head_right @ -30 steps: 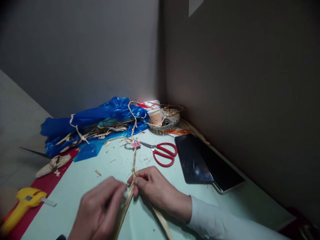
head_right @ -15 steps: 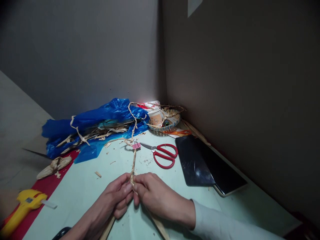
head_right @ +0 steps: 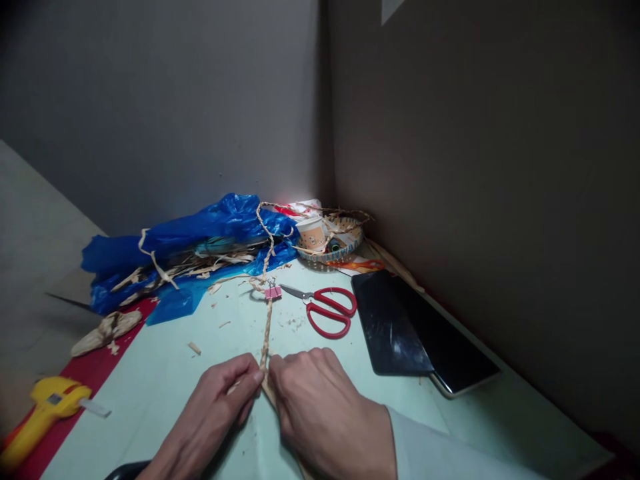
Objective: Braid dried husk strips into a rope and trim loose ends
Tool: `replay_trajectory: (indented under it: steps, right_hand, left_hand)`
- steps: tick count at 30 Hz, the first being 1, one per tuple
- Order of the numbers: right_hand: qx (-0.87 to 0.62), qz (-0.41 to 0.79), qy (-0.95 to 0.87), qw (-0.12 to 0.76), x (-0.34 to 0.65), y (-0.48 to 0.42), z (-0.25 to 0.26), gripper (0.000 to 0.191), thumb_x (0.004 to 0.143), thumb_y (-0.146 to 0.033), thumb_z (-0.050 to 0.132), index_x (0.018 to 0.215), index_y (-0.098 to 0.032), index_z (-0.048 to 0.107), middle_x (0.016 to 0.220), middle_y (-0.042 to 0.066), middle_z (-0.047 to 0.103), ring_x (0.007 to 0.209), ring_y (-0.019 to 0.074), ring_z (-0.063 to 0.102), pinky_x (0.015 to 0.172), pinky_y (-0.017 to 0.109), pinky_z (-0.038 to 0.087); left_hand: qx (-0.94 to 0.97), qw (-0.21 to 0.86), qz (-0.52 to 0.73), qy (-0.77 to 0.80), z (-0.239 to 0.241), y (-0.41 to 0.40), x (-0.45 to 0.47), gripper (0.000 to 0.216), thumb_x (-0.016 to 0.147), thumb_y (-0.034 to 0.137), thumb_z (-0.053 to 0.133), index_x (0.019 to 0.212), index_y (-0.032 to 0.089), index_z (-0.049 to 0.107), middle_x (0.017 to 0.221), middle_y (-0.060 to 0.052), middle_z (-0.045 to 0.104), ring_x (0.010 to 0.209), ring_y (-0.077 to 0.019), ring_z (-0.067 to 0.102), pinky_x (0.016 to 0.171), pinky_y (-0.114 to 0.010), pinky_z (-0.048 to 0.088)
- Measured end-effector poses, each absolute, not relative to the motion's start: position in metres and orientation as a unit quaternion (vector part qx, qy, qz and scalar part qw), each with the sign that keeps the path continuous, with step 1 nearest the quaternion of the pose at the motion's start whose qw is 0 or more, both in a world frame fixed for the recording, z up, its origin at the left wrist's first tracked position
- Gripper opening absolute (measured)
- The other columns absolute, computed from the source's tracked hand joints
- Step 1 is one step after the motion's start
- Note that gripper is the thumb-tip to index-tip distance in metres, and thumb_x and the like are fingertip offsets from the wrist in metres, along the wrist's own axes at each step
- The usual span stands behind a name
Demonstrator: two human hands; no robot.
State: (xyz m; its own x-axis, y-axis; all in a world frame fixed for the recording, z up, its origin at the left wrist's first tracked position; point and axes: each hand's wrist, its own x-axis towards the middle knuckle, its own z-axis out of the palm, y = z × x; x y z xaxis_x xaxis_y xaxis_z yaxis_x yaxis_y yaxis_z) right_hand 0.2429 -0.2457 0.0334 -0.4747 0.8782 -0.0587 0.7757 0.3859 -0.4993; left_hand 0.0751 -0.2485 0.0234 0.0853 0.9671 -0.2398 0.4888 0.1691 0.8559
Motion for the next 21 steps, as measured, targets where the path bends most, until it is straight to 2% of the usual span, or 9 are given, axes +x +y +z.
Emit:
replay_trajectory:
  steps: [3,8,12,15,17,19,21]
  right_hand:
    - [-0.511,0.278,-0.807,0.099,0.243,-0.251,0.040,0.028,0.095,-0.031,0.036,0.081,-0.022,0.059,0.077,0.009,0.061,0.070,0.0219,0.057,0.051,0.029,0.028]
    - [-0.480,0.355,-0.796,0.105,0.236,-0.259,0.035,0.029,0.094,-0.029,0.033,0.092,-0.026,0.062,0.080,0.007,0.062,0.062,0.0187,0.059,0.045,0.027,0.027]
    - [-0.474,0.313,-0.818,0.087,0.230,-0.263,0.023,0.023,0.092,-0.026,0.038,0.094,-0.022,0.060,0.074,0.008,0.062,0.058,0.0205,0.057,0.042,0.028,0.025]
    - [-0.450,0.285,-0.840,0.098,0.231,-0.264,0.026,0.020,0.090,-0.022,0.043,0.097,-0.020,0.061,0.074,0.008,0.064,0.064,0.0222,0.059,0.045,0.028,0.028]
    - [-0.445,0.293,-0.837,0.122,0.235,-0.261,0.034,0.020,0.093,-0.029,0.045,0.091,-0.021,0.064,0.073,0.007,0.065,0.068,0.0221,0.060,0.049,0.027,0.031]
    - [-0.440,0.315,-0.828,0.148,0.239,-0.255,0.041,0.031,0.095,-0.038,0.045,0.079,-0.021,0.065,0.069,0.005,0.065,0.066,0.0196,0.059,0.053,0.026,0.033]
    - [-0.447,0.318,-0.816,0.181,0.242,-0.248,0.045,0.037,0.097,-0.039,0.041,0.075,-0.020,0.065,0.069,0.003,0.065,0.064,0.0168,0.057,0.057,0.026,0.035]
  left_hand:
    - [0.592,0.419,0.255,0.640,0.026,-0.250,0.079,0.036,0.085,0.035,0.050,0.052,0.022,0.042,0.045,0.006,0.041,0.050,-0.0139,0.039,0.052,-0.027,0.027]
    - [0.563,0.481,0.285,0.608,0.022,-0.251,0.078,0.037,0.085,0.032,0.049,0.050,0.021,0.046,0.045,0.004,0.045,0.052,-0.0139,0.041,0.056,-0.027,0.030]
    - [0.547,0.533,0.284,0.579,0.017,-0.250,0.073,0.038,0.088,0.037,0.045,0.053,0.021,0.045,0.044,0.007,0.039,0.044,-0.0101,0.027,0.047,-0.026,0.022]
    - [0.537,0.549,0.291,0.570,0.016,-0.251,0.070,0.036,0.088,0.039,0.047,0.057,0.021,0.046,0.046,0.008,0.037,0.043,-0.0089,0.024,0.045,-0.025,0.017]
    - [0.533,0.552,0.300,0.566,0.015,-0.252,0.069,0.033,0.086,0.038,0.051,0.059,0.020,0.047,0.049,0.007,0.038,0.045,-0.0088,0.026,0.045,-0.025,0.017]
    - [0.526,0.560,0.309,0.560,0.016,-0.253,0.068,0.032,0.085,0.039,0.053,0.061,0.019,0.048,0.050,0.008,0.037,0.047,-0.0091,0.028,0.045,-0.024,0.017]
    - [0.518,0.570,0.315,0.554,0.016,-0.254,0.068,0.030,0.086,0.040,0.054,0.064,0.019,0.050,0.049,0.009,0.036,0.047,-0.0089,0.027,0.045,-0.024,0.017]
